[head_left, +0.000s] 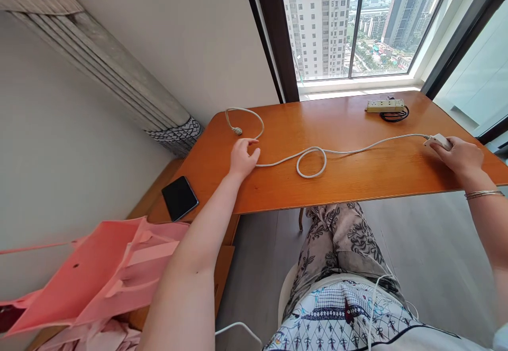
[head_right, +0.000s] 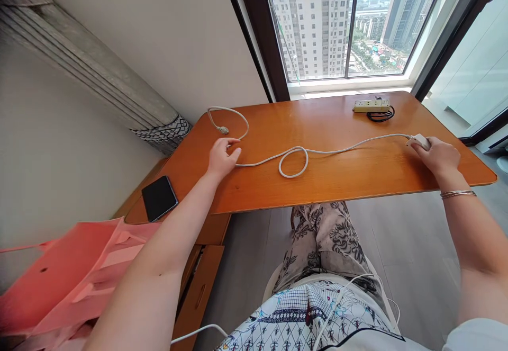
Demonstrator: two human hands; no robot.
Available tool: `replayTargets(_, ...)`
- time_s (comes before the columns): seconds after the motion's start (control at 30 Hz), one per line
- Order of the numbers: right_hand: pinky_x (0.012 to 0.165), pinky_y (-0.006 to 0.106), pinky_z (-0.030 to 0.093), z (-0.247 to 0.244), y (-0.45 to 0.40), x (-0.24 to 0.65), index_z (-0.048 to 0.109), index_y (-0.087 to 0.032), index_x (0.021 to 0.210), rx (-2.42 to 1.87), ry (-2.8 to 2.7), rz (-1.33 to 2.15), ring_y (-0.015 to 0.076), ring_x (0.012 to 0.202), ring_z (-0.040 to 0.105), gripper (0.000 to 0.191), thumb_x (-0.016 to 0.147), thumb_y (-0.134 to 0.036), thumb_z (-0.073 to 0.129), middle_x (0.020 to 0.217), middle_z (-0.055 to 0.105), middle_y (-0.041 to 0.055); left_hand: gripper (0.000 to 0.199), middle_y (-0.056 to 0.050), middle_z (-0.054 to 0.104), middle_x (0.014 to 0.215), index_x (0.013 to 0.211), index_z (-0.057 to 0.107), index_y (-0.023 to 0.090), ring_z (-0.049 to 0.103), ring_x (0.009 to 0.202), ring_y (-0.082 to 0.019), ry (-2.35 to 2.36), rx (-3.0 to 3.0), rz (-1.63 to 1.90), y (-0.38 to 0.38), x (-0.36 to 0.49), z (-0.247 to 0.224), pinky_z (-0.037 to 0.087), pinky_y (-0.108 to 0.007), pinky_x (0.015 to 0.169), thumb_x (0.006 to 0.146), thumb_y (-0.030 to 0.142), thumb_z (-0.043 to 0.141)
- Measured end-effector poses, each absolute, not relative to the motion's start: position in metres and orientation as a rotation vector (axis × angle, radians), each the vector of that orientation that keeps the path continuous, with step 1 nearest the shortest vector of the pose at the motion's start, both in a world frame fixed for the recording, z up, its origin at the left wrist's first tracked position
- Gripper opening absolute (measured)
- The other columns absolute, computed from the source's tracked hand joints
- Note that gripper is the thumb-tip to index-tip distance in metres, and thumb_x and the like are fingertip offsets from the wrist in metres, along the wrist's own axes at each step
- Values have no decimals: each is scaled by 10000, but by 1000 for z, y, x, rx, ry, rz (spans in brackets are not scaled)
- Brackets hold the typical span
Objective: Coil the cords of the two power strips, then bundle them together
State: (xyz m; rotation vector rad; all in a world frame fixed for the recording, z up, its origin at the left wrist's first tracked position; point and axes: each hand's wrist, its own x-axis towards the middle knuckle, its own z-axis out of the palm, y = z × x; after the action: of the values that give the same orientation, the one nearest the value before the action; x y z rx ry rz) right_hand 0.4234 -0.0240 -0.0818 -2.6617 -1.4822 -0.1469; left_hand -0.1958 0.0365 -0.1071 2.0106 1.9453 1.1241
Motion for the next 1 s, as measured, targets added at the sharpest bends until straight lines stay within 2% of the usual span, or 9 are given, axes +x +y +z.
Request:
replayTargets(0.07,584,356,325,-82,-23,424,681,-187,1196,-2645,-1497,-168,353,898,641,663,874,-718,449,977,731,198,260,-112,662,1182,1037,640,198,611,1171,-283,1726,2330,680,30,-181,-113,454,-433,1079,790,279,652)
replayTargets(0.13,583,359,329,-82,-23,424,685,-188,1195,-2630,-1506,-180,370,902,646,665,874,-717,444,960,731,200,192,-122,680,1129,979,653,199,641,1091,-294,1670,2463,385,29,-168,-118,481,-435,1016,834,323,623)
replayTargets(0.23,582,357,330,-81,-23,422,679,-196,1209,-2640,-1501,-166,366,910,649,668,879,-726,440,973,733,198,155,-126,693,995,924,630,203,664,966,-285,1732,2476,143,32,-159,-122,506,-393,858,917,314,522)
replayTargets(0.3,582,352,324,-80,-25,422,673,-193,1208,-2647,-1498,-163,352,899,649,669,883,-731,445,983,733,194,167,-131,693,992,958,615,202,668,953,-284,1786,2472,58,34,-162,-120,495,-375,805,941,300,481)
replayTargets(0.47,582,336,309,-78,-27,429,668,-197,1166,-2637,-1535,-235,334,915,647,610,901,-712,476,1028,734,176,262,-171,673,1105,1042,598,188,676,920,-302,2106,2431,60,35,-201,-104,478,-374,746,984,321,380)
replayTargets(0.6,599,336,277,-82,-27,434,656,-194,1163,-2611,-1596,-359,316,948,641,528,929,-646,513,1121,731,163,190,-137,642,879,827,509,200,646,936,-333,2452,2261,139,31,-250,-89,470,-399,798,957,299,411)
replayTargets(0.73,640,329,275,-85,-21,430,645,-179,1172,-2560,-1682,-434,309,974,636,466,967,-575,508,1163,724,173,276,-55,466,674,699,311,226,586,914,-323,2591,2094,202,21,-282,-85,445,-418,844,935,295,436)
replayTargets(0.87,658,333,278,-83,-15,437,638,-178,1188,-2620,-1681,-391,308,982,638,455,987,-558,486,1155,721,189,344,-31,373,615,668,221,233,564,905,-314,2719,1871,248,7,-303,-88,428,-405,851,904,268,468)
replayTargets(1.0,652,355,284,-79,-14,461,642,-173,1186,-2816,-1485,-323,332,986,631,479,984,-568,464,1139,718,211,381,-46,430,625,644,238,233,586,938,-329,2825,1663,206,-4,-324,-86,427,-410,855,890,299,521)
